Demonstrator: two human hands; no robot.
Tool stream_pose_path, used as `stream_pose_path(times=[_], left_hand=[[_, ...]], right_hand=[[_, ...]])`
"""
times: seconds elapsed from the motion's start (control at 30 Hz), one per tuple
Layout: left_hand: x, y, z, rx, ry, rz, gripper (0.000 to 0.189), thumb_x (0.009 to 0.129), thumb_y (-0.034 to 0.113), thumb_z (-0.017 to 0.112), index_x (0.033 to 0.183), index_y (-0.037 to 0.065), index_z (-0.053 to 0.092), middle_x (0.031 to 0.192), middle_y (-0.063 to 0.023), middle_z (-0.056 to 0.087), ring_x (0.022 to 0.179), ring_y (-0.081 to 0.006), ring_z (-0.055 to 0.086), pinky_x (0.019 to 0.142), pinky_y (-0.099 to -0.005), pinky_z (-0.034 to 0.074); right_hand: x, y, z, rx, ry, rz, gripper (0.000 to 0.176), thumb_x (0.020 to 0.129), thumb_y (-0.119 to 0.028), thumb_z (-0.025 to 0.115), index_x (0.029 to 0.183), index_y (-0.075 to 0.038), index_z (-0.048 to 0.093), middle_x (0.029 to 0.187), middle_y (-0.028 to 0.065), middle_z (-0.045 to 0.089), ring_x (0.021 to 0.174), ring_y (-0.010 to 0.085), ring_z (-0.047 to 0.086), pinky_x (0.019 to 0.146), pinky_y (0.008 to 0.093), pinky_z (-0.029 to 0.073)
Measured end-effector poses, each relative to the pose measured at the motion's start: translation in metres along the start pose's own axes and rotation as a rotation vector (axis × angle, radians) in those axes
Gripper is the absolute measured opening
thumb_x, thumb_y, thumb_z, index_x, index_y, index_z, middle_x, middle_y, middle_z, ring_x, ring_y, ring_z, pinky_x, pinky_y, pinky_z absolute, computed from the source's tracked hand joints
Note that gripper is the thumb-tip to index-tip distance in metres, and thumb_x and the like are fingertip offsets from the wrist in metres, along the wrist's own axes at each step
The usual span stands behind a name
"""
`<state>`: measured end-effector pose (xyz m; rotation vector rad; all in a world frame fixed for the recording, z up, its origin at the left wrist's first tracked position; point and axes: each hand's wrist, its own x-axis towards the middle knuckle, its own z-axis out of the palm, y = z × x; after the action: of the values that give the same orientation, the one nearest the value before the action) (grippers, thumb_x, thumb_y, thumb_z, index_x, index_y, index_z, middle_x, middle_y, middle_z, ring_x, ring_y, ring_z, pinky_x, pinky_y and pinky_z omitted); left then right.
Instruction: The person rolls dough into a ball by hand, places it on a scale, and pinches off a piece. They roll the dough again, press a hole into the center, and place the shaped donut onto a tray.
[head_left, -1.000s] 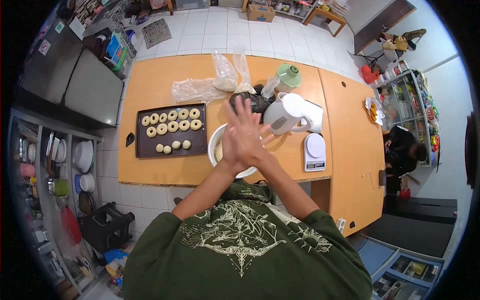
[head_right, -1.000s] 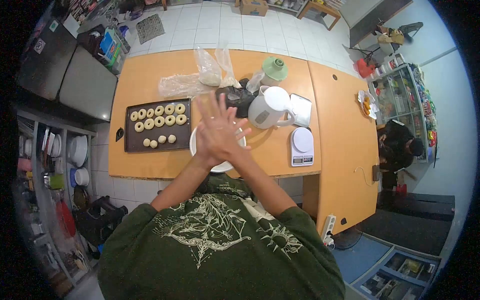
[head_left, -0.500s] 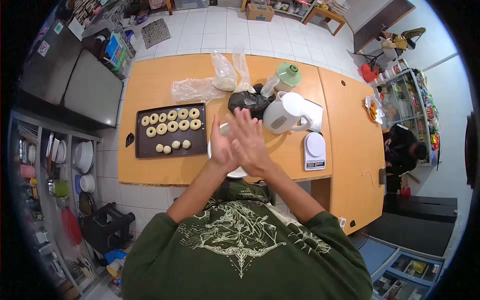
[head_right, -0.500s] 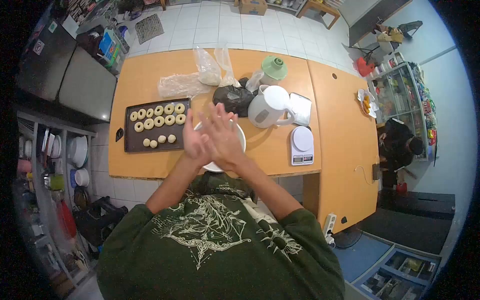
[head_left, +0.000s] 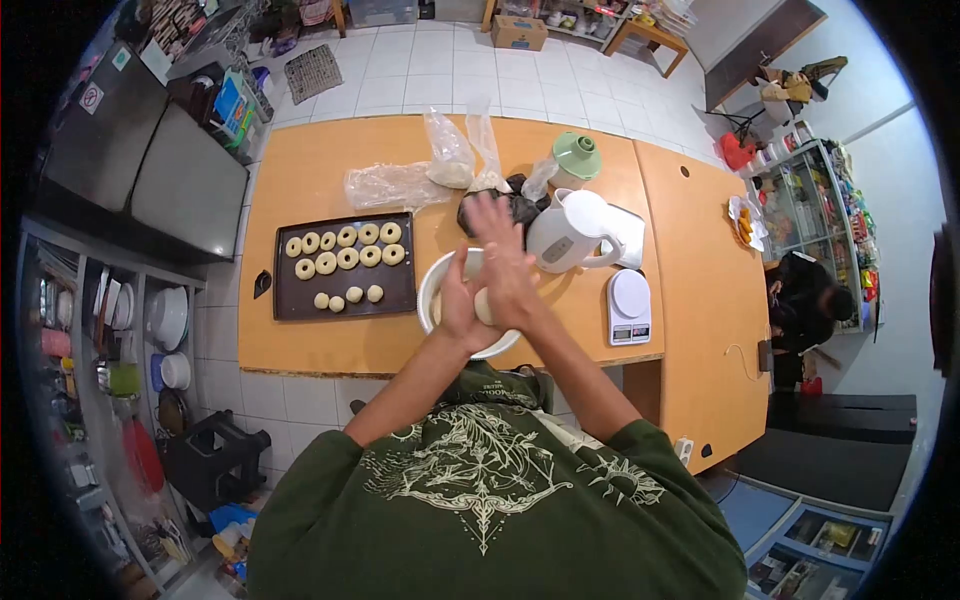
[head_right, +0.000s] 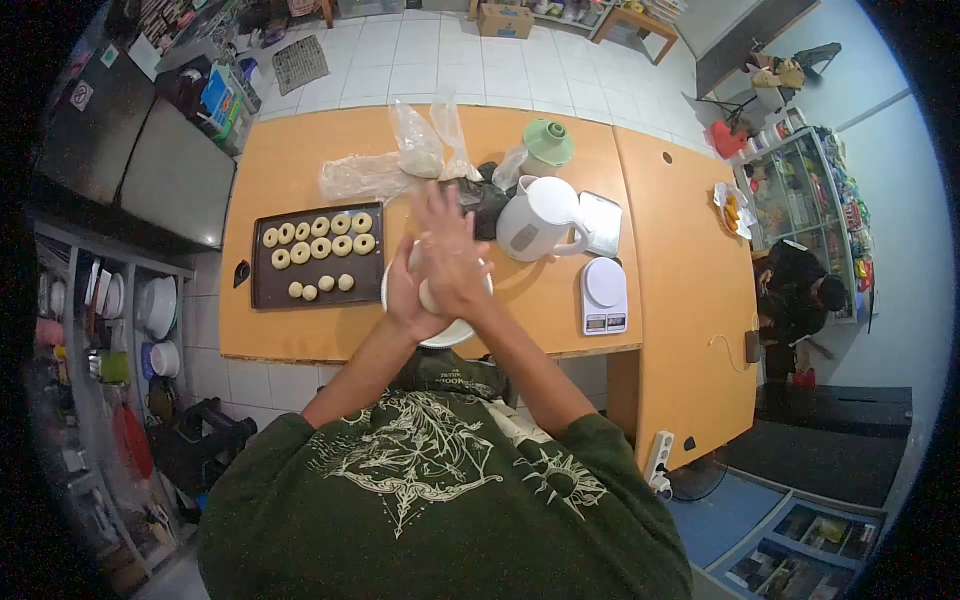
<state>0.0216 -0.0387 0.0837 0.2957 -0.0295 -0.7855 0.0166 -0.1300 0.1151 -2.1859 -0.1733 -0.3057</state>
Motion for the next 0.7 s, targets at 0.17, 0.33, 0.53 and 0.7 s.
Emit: stream_pose_path(times=[0.17, 0.33, 0.53, 0.7], left_hand=[[0.011, 0.023, -0.025, -0.119, 0.279, 0.133, 0.081, 0.098, 0.072, 0.032, 0.161, 0.022, 0.023, 0.165, -0.0024, 0.025, 0.146, -0.0321, 0.035, 0.119, -0.0496, 0.029], [-0.017, -0.001, -0.014, 0.075, 0.208, -0.028, 0.082, 0.093, 0.076, 0.034, 0.160, 0.031, 0.024, 0.163, -0.0107, 0.029, 0.147, -0.0308, 0.034, 0.110, -0.0694, 0.030], [-0.017, 0.040, 0.007, -0.718, 0.009, -0.203, 0.092, 0.090, 0.082, 0.033, 0.163, 0.029, 0.014, 0.166, -0.0091, 0.021, 0.150, -0.0339, 0.026, 0.112, -0.0703, 0.030], [0.003, -0.023, -0.042, 0.085, 0.058, 0.158, 0.085, 0.094, 0.078, 0.028, 0.162, 0.030, 0.018, 0.165, -0.0087, 0.027, 0.148, -0.0334, 0.032, 0.112, -0.0699, 0.028]], right_hand=[[-0.030, -0.034, 0.013, -0.180, -0.054, -0.260, 0.058, 0.103, -0.030, 0.037, 0.156, -0.008, 0.037, 0.165, 0.0238, 0.022, 0.153, 0.0465, 0.009, 0.119, 0.0657, 0.004], [-0.011, -0.012, 0.006, 0.110, 0.041, 0.070, 0.060, 0.104, -0.033, 0.036, 0.160, -0.012, 0.027, 0.167, 0.0225, 0.015, 0.154, 0.0463, 0.008, 0.119, 0.0649, 0.004], [-0.025, 0.002, 0.008, -0.235, -0.114, 0.006, 0.065, 0.101, -0.034, 0.042, 0.160, -0.013, 0.027, 0.167, 0.0228, 0.013, 0.153, 0.0482, 0.010, 0.119, 0.0651, 0.008], [-0.022, -0.043, 0.010, -0.397, -0.248, -0.040, 0.062, 0.103, -0.035, 0.036, 0.161, -0.015, 0.026, 0.168, 0.0215, 0.012, 0.155, 0.0446, 0.006, 0.118, 0.0659, 0.003]])
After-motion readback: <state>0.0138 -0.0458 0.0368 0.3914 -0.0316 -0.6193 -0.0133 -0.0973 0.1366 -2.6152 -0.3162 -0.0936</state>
